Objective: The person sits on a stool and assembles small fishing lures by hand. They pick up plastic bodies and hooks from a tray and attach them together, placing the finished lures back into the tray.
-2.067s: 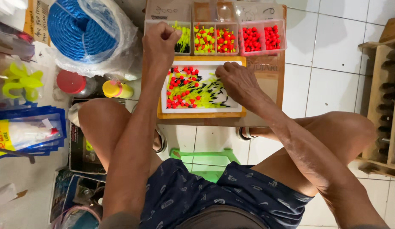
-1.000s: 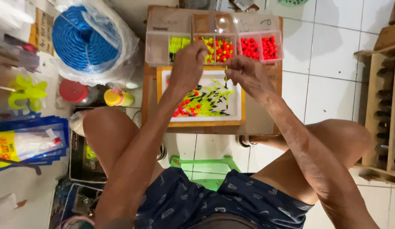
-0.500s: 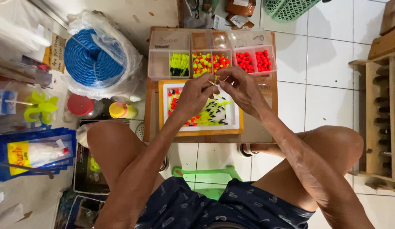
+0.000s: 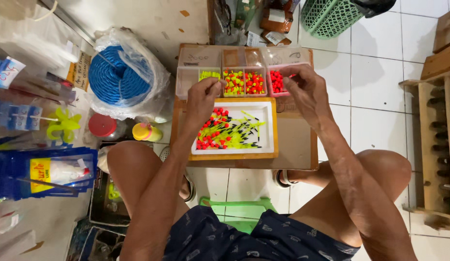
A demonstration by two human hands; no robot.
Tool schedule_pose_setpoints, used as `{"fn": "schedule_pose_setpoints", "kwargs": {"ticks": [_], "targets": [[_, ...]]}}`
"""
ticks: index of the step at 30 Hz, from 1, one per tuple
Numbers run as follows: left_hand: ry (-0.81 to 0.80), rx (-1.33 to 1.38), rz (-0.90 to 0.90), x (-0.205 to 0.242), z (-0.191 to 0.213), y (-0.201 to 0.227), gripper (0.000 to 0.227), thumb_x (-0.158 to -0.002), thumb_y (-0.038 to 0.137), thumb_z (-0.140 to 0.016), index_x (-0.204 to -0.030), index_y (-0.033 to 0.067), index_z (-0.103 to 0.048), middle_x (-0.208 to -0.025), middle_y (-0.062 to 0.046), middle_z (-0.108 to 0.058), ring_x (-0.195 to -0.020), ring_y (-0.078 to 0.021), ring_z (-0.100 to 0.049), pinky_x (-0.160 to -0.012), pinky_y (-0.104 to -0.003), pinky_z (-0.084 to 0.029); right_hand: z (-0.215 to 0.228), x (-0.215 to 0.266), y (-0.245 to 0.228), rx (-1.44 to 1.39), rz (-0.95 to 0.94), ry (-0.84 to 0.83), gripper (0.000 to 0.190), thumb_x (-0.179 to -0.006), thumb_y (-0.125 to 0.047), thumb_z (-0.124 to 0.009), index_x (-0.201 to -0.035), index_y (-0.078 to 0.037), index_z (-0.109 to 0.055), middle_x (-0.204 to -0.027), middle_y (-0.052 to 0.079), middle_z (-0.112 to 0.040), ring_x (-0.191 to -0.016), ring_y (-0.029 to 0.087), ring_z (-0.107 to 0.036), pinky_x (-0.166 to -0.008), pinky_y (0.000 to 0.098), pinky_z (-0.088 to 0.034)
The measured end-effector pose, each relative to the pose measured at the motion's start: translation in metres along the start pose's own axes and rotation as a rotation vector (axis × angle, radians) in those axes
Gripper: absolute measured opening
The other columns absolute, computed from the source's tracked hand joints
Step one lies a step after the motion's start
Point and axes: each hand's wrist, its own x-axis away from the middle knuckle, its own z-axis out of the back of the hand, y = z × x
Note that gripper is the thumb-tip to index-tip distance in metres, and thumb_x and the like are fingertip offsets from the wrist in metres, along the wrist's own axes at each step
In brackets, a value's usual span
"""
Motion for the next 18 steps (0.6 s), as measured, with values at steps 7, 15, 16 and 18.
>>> {"fn": "schedule_pose_setpoints", "kwargs": {"ticks": [7, 15, 16, 18], "targets": [[0.064, 0.01, 0.07, -0.009, -0.005, -0.028, 0.01, -0.089, 0.019, -0.077, -0.093, 0.0107, -0.08, -0.071, -0.006, -0.069, -0.069, -0.0122, -0.059, -0.066, -0.029, -0.051, 0.002, -0.001, 0.009, 0.037, -0.038, 0.015, 0.017, -0.103, -0.002, -0.068, -0.119, -0.005, -0.073, -0.108, 0.01, -0.065, -0.087, 0.016, -0.062, -0.075, 0.0285, -0.047], [0.141, 0.127, 0.11, -0.014, -0.008, -0.045, 0.032, -0.073, 0.024, -0.094, -0.081, 0.0042, -0.07, -0.064, -0.005, -0.057, -0.062, -0.0123, -0.055, -0.056, -0.027, -0.042, -0.002, 0.001, 0.0, 0.029, -0.097, 0.011, 0.016, -0.103, -0.005, -0.067, -0.117, -0.008, -0.073, -0.109, 0.008, -0.064, -0.088, 0.015, -0.062, -0.076, 0.0263, -0.048], [0.145, 0.128, 0.112, -0.015, -0.008, -0.048, 0.032, -0.073, 0.024, -0.094, -0.081, 0.0042, -0.07, -0.064, -0.005, -0.057, -0.062, -0.0123, -0.055, -0.056, -0.027, -0.042, -0.002, 0.001, 0.003, 0.029, -0.096, 0.005, 0.016, -0.103, -0.005, -0.067, -0.117, -0.008, -0.073, -0.109, 0.008, -0.064, -0.088, 0.015, -0.062, -0.076, 0.0263, -0.048], [0.141, 0.14, 0.074, -0.019, -0.008, -0.052, 0.024, -0.08, 0.02, -0.088, -0.081, 0.0035, -0.071, -0.063, -0.006, -0.058, -0.061, -0.0114, -0.055, -0.057, -0.027, -0.041, -0.002, 0.001, 0.01, 0.058, -0.087, -0.005, 0.016, -0.103, -0.005, -0.068, -0.118, -0.008, -0.074, -0.11, 0.01, -0.065, -0.089, 0.016, -0.062, -0.077, 0.0275, -0.048]]}}
